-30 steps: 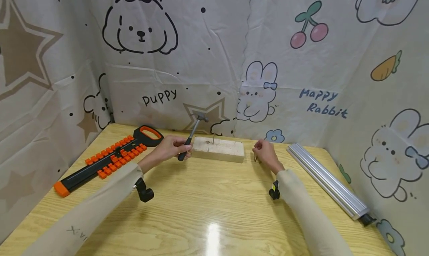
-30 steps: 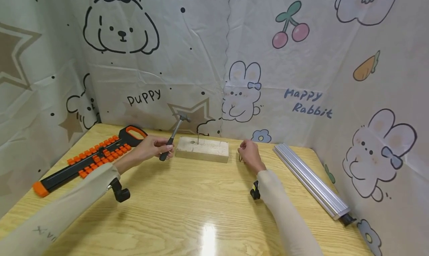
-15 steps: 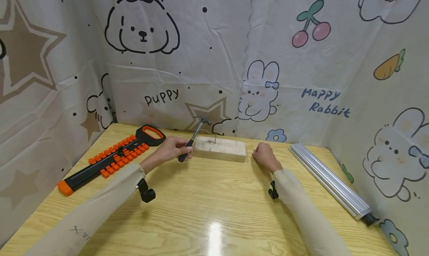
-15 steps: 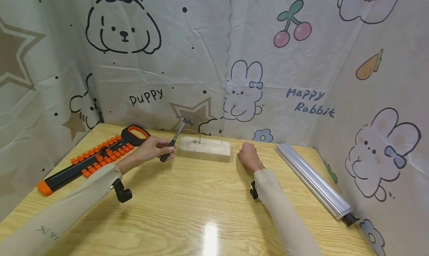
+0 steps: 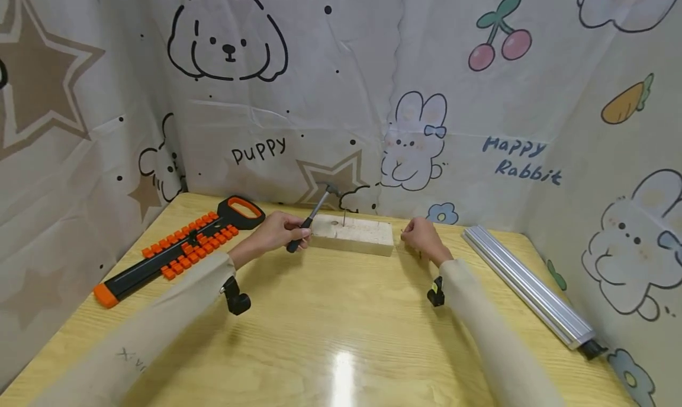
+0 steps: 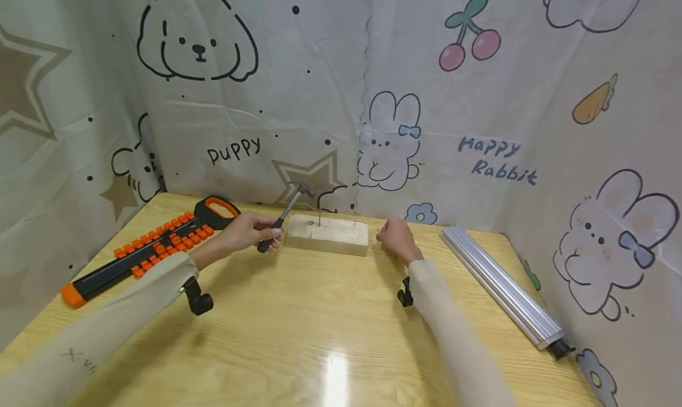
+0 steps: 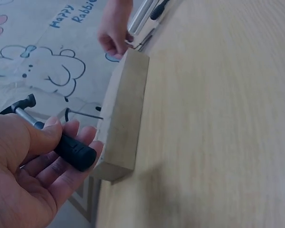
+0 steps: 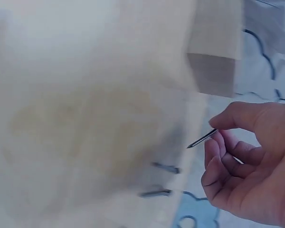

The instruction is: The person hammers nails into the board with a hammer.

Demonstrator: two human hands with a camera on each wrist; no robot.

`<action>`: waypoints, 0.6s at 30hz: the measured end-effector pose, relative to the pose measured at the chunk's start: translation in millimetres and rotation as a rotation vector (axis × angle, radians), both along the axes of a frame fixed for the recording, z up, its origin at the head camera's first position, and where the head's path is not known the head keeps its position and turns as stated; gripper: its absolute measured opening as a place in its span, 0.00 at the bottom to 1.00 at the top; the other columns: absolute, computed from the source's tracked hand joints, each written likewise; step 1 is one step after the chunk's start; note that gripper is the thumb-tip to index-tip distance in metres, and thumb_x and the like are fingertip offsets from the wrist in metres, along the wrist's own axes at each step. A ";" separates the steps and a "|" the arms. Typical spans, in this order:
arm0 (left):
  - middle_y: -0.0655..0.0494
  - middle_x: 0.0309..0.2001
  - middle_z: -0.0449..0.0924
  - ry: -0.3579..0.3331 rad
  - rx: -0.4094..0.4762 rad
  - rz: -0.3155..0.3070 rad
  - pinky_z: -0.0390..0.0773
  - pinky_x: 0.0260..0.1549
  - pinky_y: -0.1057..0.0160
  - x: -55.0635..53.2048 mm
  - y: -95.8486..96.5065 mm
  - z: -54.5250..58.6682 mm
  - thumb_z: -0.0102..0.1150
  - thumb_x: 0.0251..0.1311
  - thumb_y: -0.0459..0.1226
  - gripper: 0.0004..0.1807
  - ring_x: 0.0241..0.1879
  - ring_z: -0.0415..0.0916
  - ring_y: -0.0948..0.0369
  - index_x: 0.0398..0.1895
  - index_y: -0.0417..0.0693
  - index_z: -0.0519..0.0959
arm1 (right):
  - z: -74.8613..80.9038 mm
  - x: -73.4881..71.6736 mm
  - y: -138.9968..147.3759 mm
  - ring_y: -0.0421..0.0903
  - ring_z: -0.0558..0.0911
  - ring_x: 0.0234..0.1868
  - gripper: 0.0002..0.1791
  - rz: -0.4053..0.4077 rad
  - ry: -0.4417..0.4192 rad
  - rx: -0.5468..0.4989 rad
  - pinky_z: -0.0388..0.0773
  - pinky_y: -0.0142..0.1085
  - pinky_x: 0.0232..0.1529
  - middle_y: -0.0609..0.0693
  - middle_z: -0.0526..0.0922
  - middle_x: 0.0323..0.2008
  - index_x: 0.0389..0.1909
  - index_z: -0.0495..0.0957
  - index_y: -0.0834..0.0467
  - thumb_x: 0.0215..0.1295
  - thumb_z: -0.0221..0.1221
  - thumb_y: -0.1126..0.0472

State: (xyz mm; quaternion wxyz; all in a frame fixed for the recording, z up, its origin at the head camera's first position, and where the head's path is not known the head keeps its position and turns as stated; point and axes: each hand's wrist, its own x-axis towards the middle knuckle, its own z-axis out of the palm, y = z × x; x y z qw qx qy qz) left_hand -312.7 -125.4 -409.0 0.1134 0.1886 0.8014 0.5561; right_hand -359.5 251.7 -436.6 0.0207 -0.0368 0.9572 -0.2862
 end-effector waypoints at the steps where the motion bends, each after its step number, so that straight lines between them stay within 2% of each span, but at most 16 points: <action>1: 0.30 0.43 0.86 0.003 -0.009 -0.005 0.88 0.44 0.48 0.3 0.5 3.0 0.57 0.76 0.30 0.15 0.41 0.88 0.42 0.53 0.22 0.81 | 4.5 0.6 -0.7 0.40 0.66 0.17 0.17 -0.001 0.018 -0.015 0.68 0.34 0.27 0.46 0.69 0.16 0.19 0.72 0.57 0.71 0.58 0.68; 5: 0.32 0.41 0.87 0.039 -0.042 -0.033 0.88 0.42 0.49 1.6 3.0 11.8 0.57 0.76 0.30 0.12 0.40 0.88 0.42 0.49 0.23 0.82 | 21.7 3.5 -6.2 0.47 0.77 0.27 0.06 0.010 0.085 -0.108 0.74 0.37 0.33 0.57 0.83 0.31 0.35 0.80 0.65 0.73 0.59 0.66; 8: 0.31 0.40 0.86 0.060 -0.055 -0.039 0.88 0.39 0.53 3.4 3.8 14.9 0.57 0.76 0.29 0.11 0.40 0.87 0.39 0.47 0.24 0.82 | 30.1 5.8 -17.2 0.54 0.83 0.36 0.08 0.043 0.114 -0.195 0.79 0.35 0.35 0.62 0.86 0.40 0.42 0.81 0.68 0.73 0.61 0.65; 11: 0.31 0.40 0.86 0.069 -0.061 -0.044 0.88 0.38 0.54 2.5 5.1 15.0 0.57 0.76 0.29 0.11 0.39 0.87 0.41 0.47 0.23 0.82 | 32.6 6.6 -31.2 0.57 0.87 0.40 0.08 0.059 0.130 -0.316 0.85 0.34 0.37 0.62 0.87 0.40 0.44 0.82 0.69 0.73 0.61 0.66; 15: 0.32 0.40 0.86 0.082 -0.082 -0.047 0.89 0.38 0.54 -1.5 7.1 12.7 0.57 0.76 0.30 0.12 0.38 0.88 0.43 0.48 0.23 0.82 | 28.6 5.8 -48.6 0.47 0.88 0.36 0.08 0.087 0.136 -0.490 0.88 0.40 0.43 0.64 0.86 0.40 0.45 0.80 0.73 0.72 0.60 0.70; 18: 0.33 0.39 0.87 0.109 -0.101 -0.029 0.88 0.35 0.55 -4.8 7.6 11.7 0.57 0.76 0.29 0.12 0.37 0.88 0.43 0.48 0.24 0.82 | 24.2 4.6 -58.9 0.40 0.87 0.34 0.08 0.110 0.137 -0.568 0.87 0.44 0.46 0.67 0.86 0.42 0.46 0.78 0.74 0.72 0.59 0.72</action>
